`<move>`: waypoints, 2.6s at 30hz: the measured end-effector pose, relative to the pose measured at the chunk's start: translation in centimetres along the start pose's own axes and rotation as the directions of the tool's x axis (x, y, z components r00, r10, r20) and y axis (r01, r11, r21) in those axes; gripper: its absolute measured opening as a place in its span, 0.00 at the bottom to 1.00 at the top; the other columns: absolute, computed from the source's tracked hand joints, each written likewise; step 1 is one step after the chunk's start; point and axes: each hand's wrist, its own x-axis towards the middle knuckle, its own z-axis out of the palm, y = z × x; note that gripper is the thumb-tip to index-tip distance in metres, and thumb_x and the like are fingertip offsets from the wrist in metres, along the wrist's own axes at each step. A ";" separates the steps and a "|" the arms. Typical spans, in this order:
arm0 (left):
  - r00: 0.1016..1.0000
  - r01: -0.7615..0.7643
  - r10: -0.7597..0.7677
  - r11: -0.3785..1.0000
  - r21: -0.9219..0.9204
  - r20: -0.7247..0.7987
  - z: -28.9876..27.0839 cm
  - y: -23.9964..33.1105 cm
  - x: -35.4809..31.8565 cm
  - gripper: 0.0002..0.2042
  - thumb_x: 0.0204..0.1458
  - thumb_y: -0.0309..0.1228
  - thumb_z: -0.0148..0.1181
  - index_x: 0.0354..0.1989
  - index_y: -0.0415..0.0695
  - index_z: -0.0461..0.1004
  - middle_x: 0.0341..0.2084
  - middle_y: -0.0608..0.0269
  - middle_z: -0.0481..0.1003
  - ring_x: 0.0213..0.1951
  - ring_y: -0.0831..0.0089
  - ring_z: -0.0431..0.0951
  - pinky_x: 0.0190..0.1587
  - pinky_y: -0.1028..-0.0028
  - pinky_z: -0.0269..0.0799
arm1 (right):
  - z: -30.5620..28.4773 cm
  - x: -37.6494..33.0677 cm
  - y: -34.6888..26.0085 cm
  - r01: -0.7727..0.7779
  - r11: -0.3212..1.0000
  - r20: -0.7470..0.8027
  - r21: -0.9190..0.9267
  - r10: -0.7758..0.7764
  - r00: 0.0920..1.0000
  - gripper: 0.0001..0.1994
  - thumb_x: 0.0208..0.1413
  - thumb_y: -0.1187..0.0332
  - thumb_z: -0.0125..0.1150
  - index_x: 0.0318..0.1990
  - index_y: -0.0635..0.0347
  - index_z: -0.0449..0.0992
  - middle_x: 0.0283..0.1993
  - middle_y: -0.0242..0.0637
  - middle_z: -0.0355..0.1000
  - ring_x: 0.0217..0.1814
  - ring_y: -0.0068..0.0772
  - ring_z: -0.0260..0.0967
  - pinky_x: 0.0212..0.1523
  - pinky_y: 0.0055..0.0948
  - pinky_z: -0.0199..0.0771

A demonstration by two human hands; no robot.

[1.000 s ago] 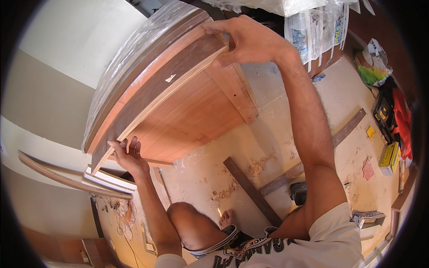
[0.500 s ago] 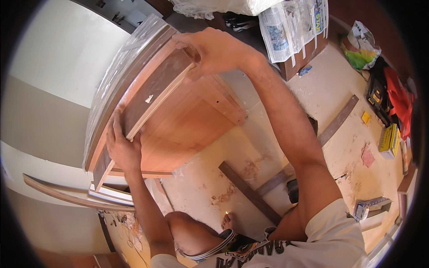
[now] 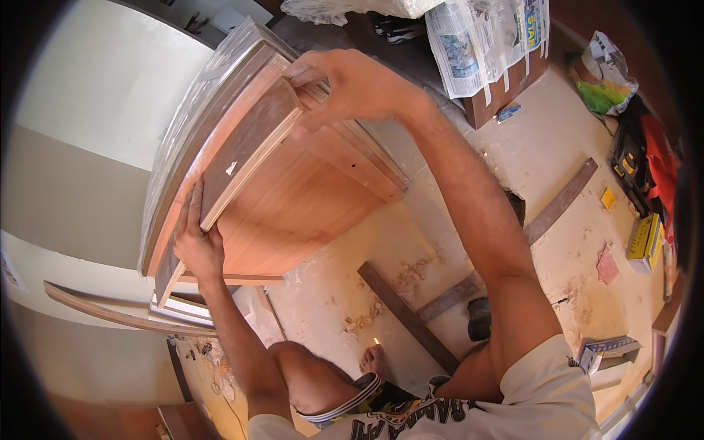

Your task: The person uses a circular saw to cut a wooden plank on a ladder, then moves to the floor to assemble a wooden cabinet. They fit a wooden trim piece onto the edge of the cabinet door and adjust its position.

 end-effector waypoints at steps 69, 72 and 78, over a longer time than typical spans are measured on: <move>0.982 0.104 -0.093 0.993 0.057 -0.167 0.8 0.0 0.1 0.31 0.39 0.18 0.63 0.54 0.61 0.84 0.49 0.66 0.85 0.52 0.66 0.85 0.46 0.67 0.84 | 6.5 1.7 -9.3 0.357 0.758 0.336 -0.545 -0.192 0.922 0.32 0.41 0.70 0.78 0.59 0.63 0.78 0.58 0.49 0.79 0.64 0.53 0.73 0.67 0.44 0.69; 0.983 0.111 -0.096 0.990 0.087 -0.154 1.4 -0.1 -0.2 0.27 0.43 0.21 0.63 0.54 0.61 0.84 0.47 0.63 0.86 0.52 0.63 0.85 0.47 0.65 0.85 | 9.7 1.3 -9.3 0.384 0.665 0.327 -0.641 -0.216 0.920 0.32 0.42 0.74 0.75 0.60 0.63 0.77 0.59 0.49 0.78 0.66 0.53 0.72 0.70 0.44 0.68; 0.986 0.088 -0.071 0.990 0.106 -0.153 1.1 -1.3 -1.5 0.19 0.48 0.28 0.62 0.50 0.58 0.84 0.43 0.64 0.85 0.48 0.65 0.86 0.45 0.63 0.83 | 12.8 1.7 -7.7 0.469 0.668 0.358 -0.578 -0.309 0.881 0.31 0.47 0.81 0.63 0.64 0.61 0.76 0.64 0.50 0.75 0.68 0.54 0.71 0.71 0.45 0.67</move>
